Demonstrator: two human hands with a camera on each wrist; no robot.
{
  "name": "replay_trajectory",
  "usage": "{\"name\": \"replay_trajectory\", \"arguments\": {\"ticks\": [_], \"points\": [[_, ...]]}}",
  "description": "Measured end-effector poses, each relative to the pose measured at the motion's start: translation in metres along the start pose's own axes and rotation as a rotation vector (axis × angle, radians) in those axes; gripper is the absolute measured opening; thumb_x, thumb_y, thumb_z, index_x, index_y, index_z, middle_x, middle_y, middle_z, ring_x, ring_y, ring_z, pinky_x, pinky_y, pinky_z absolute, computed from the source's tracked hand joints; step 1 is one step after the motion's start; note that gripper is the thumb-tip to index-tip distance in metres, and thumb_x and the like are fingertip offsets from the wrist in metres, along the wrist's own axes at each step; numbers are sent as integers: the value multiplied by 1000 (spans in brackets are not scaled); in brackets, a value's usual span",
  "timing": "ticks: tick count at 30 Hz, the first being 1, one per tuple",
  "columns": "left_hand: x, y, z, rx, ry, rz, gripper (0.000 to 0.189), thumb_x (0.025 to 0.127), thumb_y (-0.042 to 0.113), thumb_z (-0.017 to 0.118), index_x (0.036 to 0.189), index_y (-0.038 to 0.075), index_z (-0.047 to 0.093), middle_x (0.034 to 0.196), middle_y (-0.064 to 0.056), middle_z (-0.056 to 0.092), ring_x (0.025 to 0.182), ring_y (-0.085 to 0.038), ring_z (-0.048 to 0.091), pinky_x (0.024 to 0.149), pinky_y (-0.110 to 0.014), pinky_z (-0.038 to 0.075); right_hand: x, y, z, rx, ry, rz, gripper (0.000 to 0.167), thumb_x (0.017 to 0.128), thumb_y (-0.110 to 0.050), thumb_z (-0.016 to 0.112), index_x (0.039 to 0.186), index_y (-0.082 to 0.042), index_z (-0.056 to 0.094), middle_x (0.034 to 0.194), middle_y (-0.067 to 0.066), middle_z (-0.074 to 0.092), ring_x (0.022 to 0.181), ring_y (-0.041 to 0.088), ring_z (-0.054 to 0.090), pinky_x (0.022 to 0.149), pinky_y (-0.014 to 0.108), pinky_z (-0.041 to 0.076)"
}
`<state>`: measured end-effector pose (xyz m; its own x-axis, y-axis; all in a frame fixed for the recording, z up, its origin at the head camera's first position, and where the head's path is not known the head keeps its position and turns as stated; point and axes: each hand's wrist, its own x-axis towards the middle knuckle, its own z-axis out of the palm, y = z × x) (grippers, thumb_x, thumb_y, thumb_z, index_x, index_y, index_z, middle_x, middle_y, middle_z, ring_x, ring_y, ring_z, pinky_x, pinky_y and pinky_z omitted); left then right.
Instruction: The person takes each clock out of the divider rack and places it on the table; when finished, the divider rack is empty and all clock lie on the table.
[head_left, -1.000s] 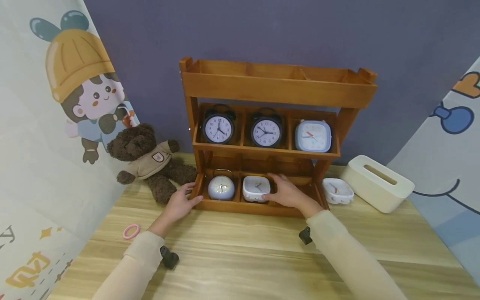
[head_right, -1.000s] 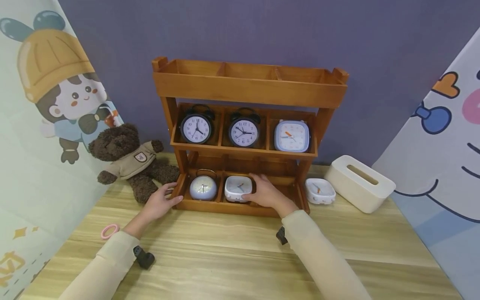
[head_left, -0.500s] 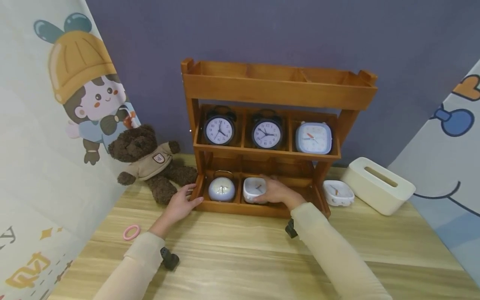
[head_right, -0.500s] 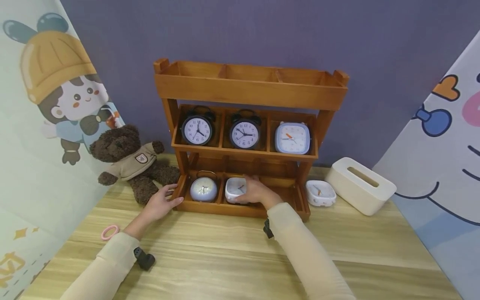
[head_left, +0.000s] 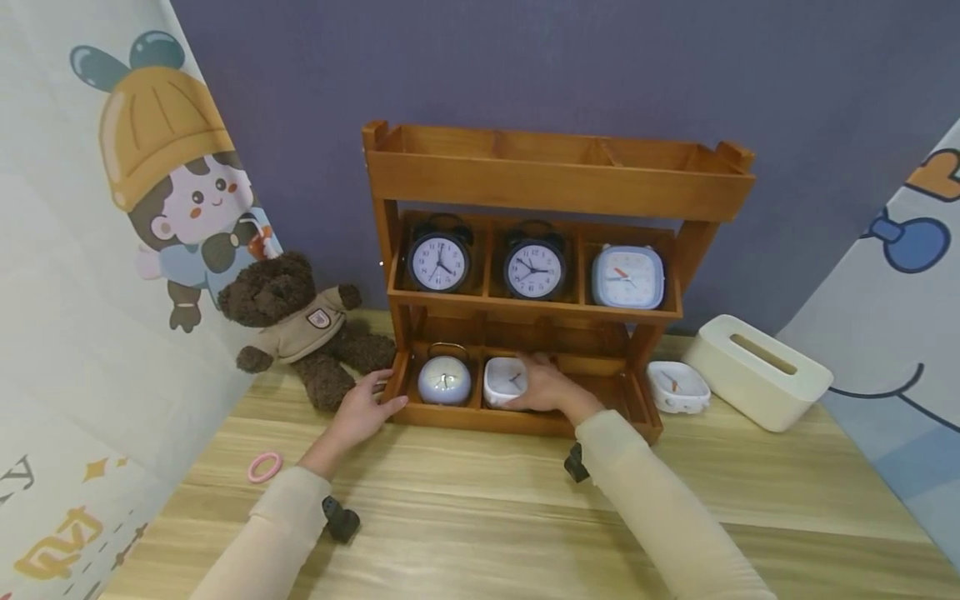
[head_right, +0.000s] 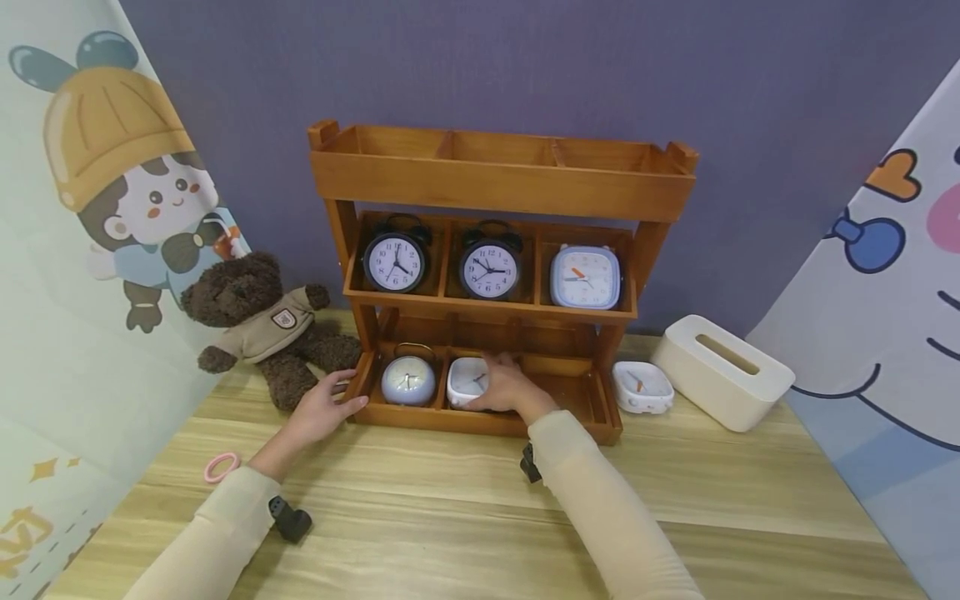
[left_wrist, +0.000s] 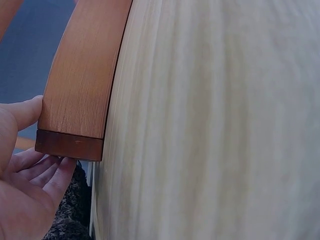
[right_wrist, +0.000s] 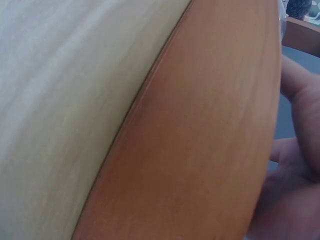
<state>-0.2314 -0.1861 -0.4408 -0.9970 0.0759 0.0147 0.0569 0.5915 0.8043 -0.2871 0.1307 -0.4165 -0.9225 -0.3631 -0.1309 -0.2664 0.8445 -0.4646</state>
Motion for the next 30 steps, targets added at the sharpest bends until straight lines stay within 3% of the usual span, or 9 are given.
{"name": "replay_trajectory", "arguments": {"ticks": [5, 16, 30], "points": [[0, -2, 1, 3, 3, 1, 61, 96, 20, 66, 145, -3, 38, 144, -29, 40, 126, -46, 43, 96, -54, 44, -1, 0, 3, -22, 37, -34, 104, 73, -37, 86, 151, 2, 29, 146, 28, 32, 133, 47, 29, 105, 54, 35], [0, -1, 0, -2, 13, 1, 61, 95, 19, 66, 145, -3, 39, 143, -28, 40, 126, -46, 44, 97, -55, 44, -2, 5, 7, 44, 155, -49, 103, 62, -35, 92, 145, 2, 42, 134, 25, 38, 121, 40, 41, 98, 48, 43], [1, -2, 0, 6, 7, -4, 61, 95, 20, 66, 145, -3, 39, 143, -28, 40, 126, -46, 44, 97, -54, 44, -35, 15, -26, 69, 252, -90, 105, 60, -39, 92, 143, 1, 43, 137, 28, 37, 122, 40, 38, 96, 55, 42]]}}
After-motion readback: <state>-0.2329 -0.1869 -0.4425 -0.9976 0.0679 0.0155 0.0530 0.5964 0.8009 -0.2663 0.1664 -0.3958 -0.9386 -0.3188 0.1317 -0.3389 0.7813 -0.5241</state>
